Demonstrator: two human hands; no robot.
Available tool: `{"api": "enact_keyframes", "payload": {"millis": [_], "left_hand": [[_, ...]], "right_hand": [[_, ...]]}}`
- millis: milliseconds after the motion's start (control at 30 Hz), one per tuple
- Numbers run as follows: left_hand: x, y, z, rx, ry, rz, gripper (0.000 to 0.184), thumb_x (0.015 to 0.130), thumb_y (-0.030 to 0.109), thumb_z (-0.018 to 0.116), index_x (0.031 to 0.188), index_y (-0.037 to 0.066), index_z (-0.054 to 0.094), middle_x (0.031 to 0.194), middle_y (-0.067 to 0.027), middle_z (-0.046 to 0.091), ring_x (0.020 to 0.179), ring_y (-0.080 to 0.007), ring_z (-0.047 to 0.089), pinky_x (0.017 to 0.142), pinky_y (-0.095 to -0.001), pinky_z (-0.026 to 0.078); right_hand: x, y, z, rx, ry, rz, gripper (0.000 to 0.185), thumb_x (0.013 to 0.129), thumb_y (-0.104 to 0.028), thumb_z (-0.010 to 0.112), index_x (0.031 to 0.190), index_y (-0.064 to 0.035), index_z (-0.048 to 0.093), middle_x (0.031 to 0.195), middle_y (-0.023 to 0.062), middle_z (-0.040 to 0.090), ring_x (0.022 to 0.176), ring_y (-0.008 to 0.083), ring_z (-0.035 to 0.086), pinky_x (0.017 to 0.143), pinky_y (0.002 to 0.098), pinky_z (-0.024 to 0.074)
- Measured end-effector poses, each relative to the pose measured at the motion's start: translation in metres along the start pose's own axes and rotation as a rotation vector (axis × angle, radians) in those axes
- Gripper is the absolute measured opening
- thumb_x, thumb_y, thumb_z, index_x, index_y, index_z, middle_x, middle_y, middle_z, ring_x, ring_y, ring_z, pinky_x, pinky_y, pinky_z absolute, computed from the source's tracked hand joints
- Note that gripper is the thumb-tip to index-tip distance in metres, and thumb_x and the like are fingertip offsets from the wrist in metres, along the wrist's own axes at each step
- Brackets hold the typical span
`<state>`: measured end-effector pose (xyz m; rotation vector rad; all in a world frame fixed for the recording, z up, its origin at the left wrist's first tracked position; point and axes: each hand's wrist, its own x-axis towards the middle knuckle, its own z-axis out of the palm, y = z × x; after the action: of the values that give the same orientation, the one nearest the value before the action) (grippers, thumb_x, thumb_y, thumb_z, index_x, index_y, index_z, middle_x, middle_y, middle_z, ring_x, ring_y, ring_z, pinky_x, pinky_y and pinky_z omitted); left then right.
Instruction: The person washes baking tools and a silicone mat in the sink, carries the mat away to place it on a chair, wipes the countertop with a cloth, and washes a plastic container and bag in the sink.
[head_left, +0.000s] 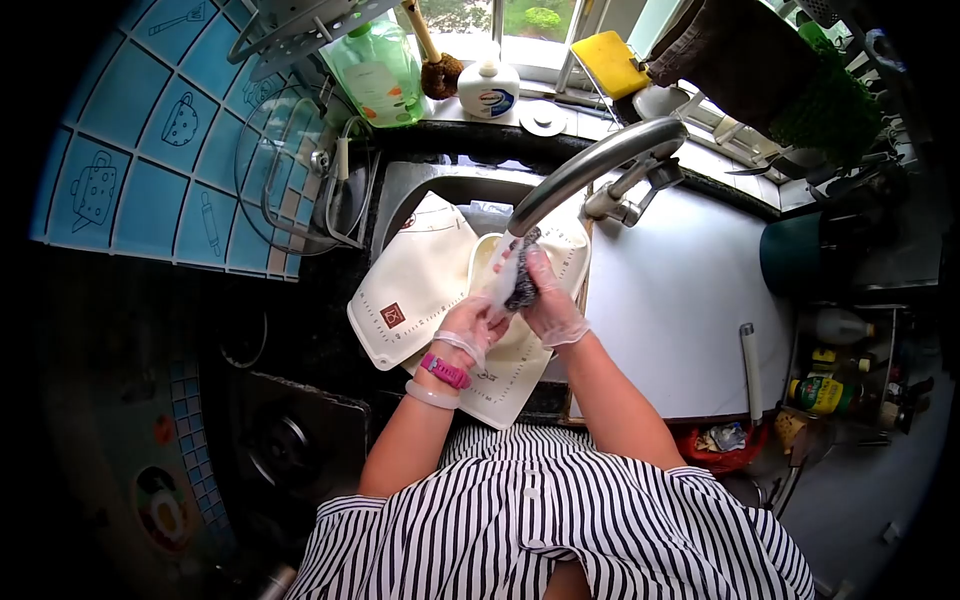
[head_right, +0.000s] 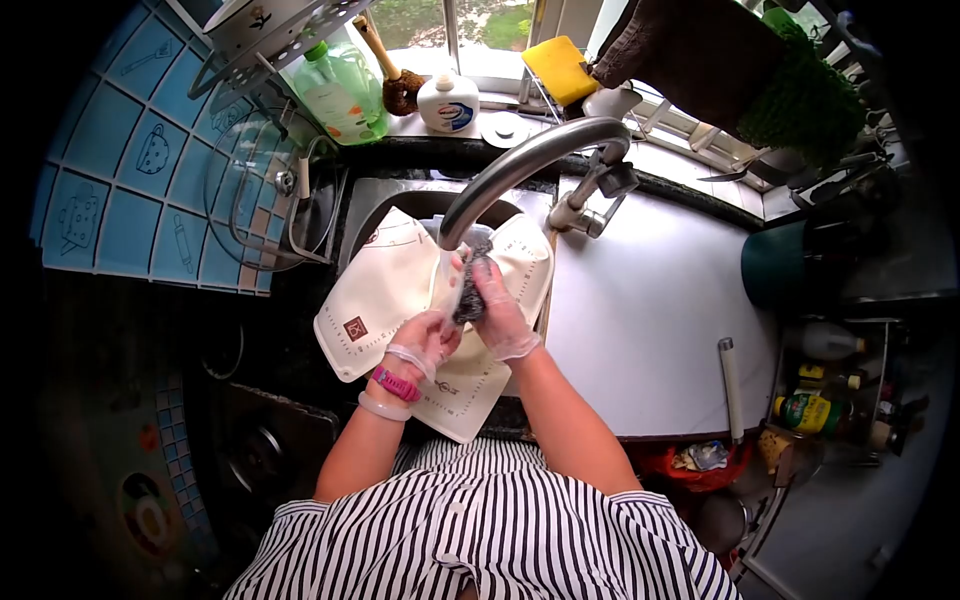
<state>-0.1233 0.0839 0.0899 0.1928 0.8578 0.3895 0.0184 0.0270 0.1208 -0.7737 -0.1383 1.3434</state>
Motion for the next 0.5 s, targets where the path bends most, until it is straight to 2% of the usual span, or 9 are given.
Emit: {"api": "enact_keyframes", "payload": {"millis": [67, 100, 133, 167, 200, 267, 300, 400, 500], "left_hand": [[0.008, -0.005, -0.013, -0.053, -0.026, -0.141, 0.02, 0.097, 0.016, 0.049, 0.112, 0.003, 0.053, 0.095, -0.007, 0.06, 0.072, -0.0173, 0.059, 0.056, -0.03, 0.052], [0.006, -0.003, -0.006, -0.1, -0.047, -0.23, 0.018, 0.097, 0.019, 0.049, 0.109, 0.006, 0.054, 0.091, -0.0059, 0.059, 0.068, -0.0171, 0.057, 0.053, -0.0304, 0.05], [0.004, -0.001, -0.001, -0.146, -0.071, -0.319, 0.016, 0.098, 0.022, 0.049, 0.106, 0.009, 0.054, 0.087, -0.0048, 0.058, 0.065, -0.0169, 0.056, 0.051, -0.0308, 0.047], [0.003, -0.003, -0.004, 0.104, -0.184, -0.329, 0.033, 0.101, 0.039, 0.041, 0.117, 0.012, 0.053, 0.102, -0.006, 0.059, 0.083, -0.0214, 0.061, 0.064, -0.0361, 0.052], [0.0, -0.002, 0.002, 0.108, -0.184, -0.331, 0.033, 0.101, 0.039, 0.041, 0.117, 0.012, 0.053, 0.102, -0.006, 0.059, 0.083, -0.0214, 0.061, 0.064, -0.0361, 0.052], [-0.008, 0.002, 0.021, 0.107, -0.021, -0.003, 0.053, 0.101, 0.053, 0.03, 0.134, 0.015, 0.044, 0.127, -0.0069, 0.053, 0.113, -0.0257, 0.056, 0.082, -0.0438, 0.052], [-0.007, 0.008, 0.021, 0.041, -0.282, 0.081, 0.065, 0.1, 0.06, 0.023, 0.151, 0.02, 0.022, 0.152, -0.0091, 0.031, 0.135, -0.0277, 0.038, 0.098, -0.0497, 0.045], [-0.007, 0.008, 0.031, 0.093, -0.264, 0.119, 0.063, 0.1, 0.058, 0.023, 0.15, 0.019, 0.026, 0.15, -0.0095, 0.034, 0.133, -0.0291, 0.041, 0.102, -0.0509, 0.042], [0.0, 0.01, 0.039, 0.115, -0.225, 0.164, 0.059, 0.102, 0.054, 0.022, 0.147, 0.017, 0.03, 0.146, -0.0092, 0.039, 0.131, -0.0291, 0.043, 0.104, -0.0483, 0.042]], "right_hand": [[0.005, 0.004, 0.009, -0.364, 0.093, -0.13, 0.034, 0.097, -0.03, 0.057, 0.126, -0.012, 0.05, 0.11, 0.0053, 0.062, 0.103, 0.0149, 0.057, 0.09, 0.0307, 0.0476], [0.009, 0.007, 0.006, -0.36, 0.092, -0.13, 0.034, 0.097, -0.03, 0.057, 0.126, -0.012, 0.05, 0.11, 0.0053, 0.062, 0.103, 0.0149, 0.057, 0.09, 0.0307, 0.0476], [0.013, 0.01, 0.004, -0.565, 0.106, -0.197, 0.036, 0.096, -0.027, 0.058, 0.127, -0.0096, 0.049, 0.11, 0.0065, 0.063, 0.096, 0.0168, 0.059, 0.085, 0.031, 0.0479], [0.016, 0.011, 0.0, -0.771, 0.123, -0.263, 0.039, 0.095, -0.024, 0.059, 0.128, -0.0072, 0.047, 0.11, 0.0078, 0.064, 0.089, 0.0187, 0.061, 0.08, 0.0312, 0.0481], [0.019, 0.009, 0.001, -0.768, 0.125, -0.266, 0.039, 0.095, -0.024, 0.059, 0.128, -0.0072, 0.047, 0.11, 0.0078, 0.064, 0.089, 0.0187, 0.061, 0.08, 0.0312, 0.0481], [0.02, 0.004, 0.003, -1.046, 0.213, -0.407, 0.041, 0.092, -0.02, 0.061, 0.128, -0.0071, 0.046, 0.106, 0.0131, 0.065, 0.086, 0.0243, 0.064, 0.078, 0.0347, 0.0499], [0.02, 0.005, 0.002, -1.044, 0.216, -0.407, 0.041, 0.092, -0.02, 0.061, 0.128, -0.0071, 0.046, 0.106, 0.0131, 0.065, 0.086, 0.0243, 0.064, 0.078, 0.0347, 0.0499], [0.019, 0.009, 0.0, -1.284, 0.102, -0.53, 0.045, 0.092, -0.032, 0.058, 0.13, -0.0101, 0.046, 0.122, 0.0224, 0.056, 0.107, 0.0364, 0.058, 0.091, 0.0428, 0.0461], [0.015, 0.013, 0.008, -1.541, 0.126, -0.575, 0.047, 0.093, -0.038, 0.054, 0.13, -0.0116, 0.046, 0.122, 0.0242, 0.053, 0.106, 0.04, 0.055, 0.091, 0.0444, 0.0461]]}}
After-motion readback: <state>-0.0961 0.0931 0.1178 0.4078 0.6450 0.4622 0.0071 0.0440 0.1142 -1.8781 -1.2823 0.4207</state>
